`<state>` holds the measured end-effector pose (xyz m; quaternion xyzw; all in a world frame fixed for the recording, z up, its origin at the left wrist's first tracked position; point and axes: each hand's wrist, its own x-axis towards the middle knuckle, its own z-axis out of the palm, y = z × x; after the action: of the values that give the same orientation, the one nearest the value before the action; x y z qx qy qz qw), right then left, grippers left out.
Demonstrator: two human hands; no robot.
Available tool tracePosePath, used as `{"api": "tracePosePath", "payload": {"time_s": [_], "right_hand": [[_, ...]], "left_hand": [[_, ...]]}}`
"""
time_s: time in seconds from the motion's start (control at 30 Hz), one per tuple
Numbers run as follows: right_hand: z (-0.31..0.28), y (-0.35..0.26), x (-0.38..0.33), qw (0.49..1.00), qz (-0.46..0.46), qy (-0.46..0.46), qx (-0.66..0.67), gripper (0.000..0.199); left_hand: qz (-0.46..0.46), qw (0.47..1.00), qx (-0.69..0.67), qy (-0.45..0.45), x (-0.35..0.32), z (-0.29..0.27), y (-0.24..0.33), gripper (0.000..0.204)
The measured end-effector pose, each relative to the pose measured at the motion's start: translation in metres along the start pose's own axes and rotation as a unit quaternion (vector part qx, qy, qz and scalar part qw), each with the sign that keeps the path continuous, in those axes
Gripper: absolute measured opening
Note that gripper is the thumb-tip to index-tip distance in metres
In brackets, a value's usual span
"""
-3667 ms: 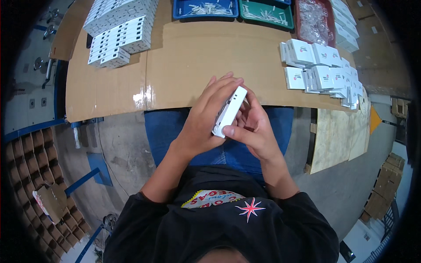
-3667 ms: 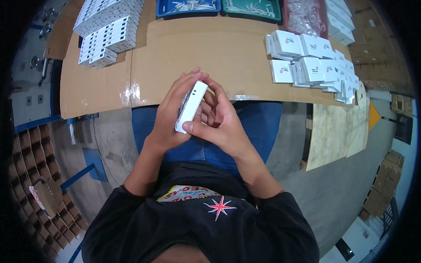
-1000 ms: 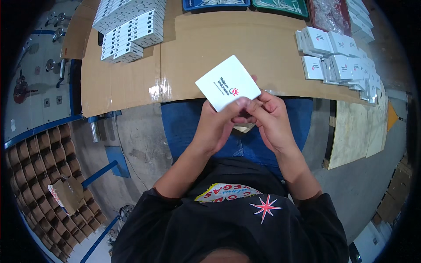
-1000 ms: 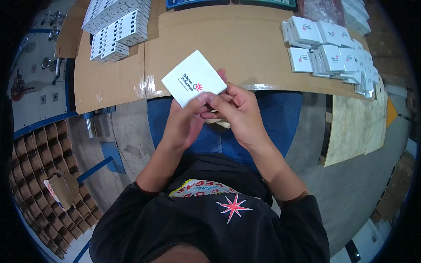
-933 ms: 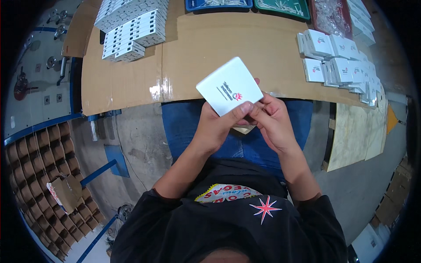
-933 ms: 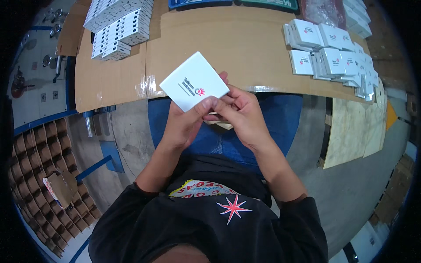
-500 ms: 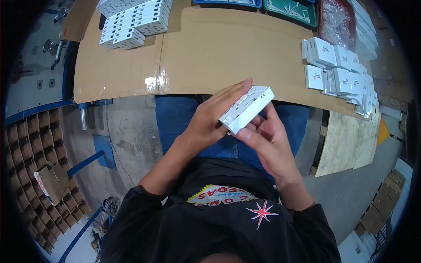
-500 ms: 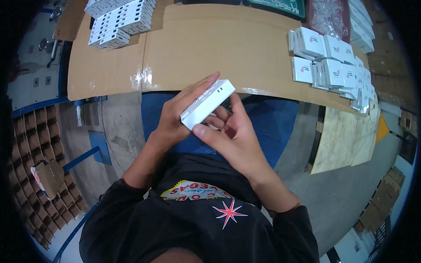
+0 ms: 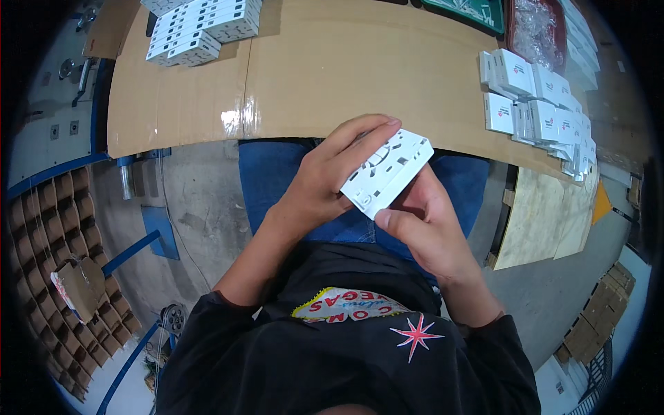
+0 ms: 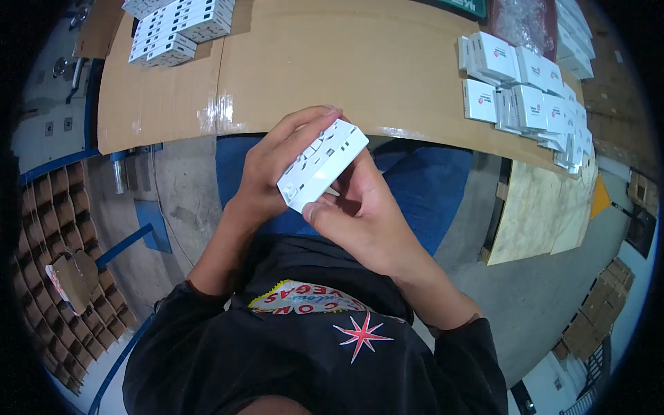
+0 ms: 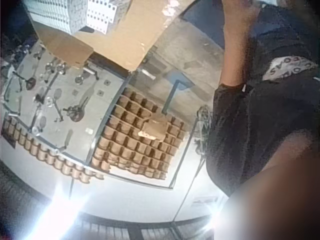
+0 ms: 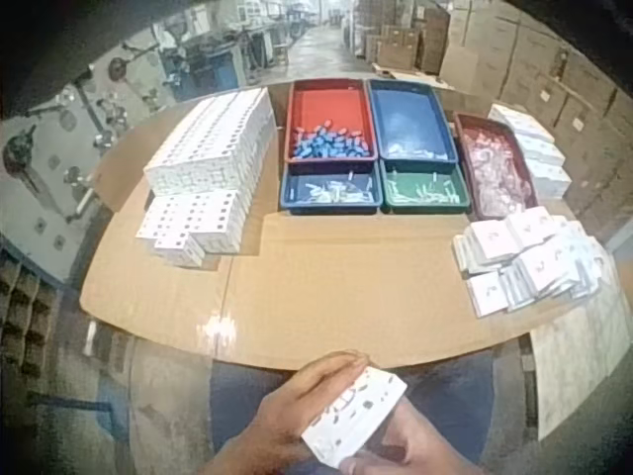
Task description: The recorder opens small white boxes to inspect or prepare the contents.
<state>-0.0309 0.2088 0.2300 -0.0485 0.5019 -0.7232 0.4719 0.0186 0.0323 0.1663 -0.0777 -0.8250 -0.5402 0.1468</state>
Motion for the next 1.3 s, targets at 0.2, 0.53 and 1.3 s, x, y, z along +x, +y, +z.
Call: {"api": "tracePosePath", "payload": {"time_s": [0.2, 0.53, 1.3], "right_hand": [[-0.002, 0.008, -0.001, 1.0, 0.01, -0.007, -0.013, 0.08], [0.002, 0.016, 0.001, 1.0, 0.017, 0.016, -0.01, 0.092], [-0.013, -0.001, 0.004, 0.997, -0.027, -0.01, -0.065, 0.066]], "left_hand": [[0.003, 1.0, -0.003, -0.013, 0.0, -0.002, -0.001, 0.064], [0.052, 0.998, 0.019, 0.004, -0.006, 0.004, -0.01, 0.068], [-0.013, 0.998, -0.049, -0.027, -0.004, -0.011, 0.021, 0.097]]}}
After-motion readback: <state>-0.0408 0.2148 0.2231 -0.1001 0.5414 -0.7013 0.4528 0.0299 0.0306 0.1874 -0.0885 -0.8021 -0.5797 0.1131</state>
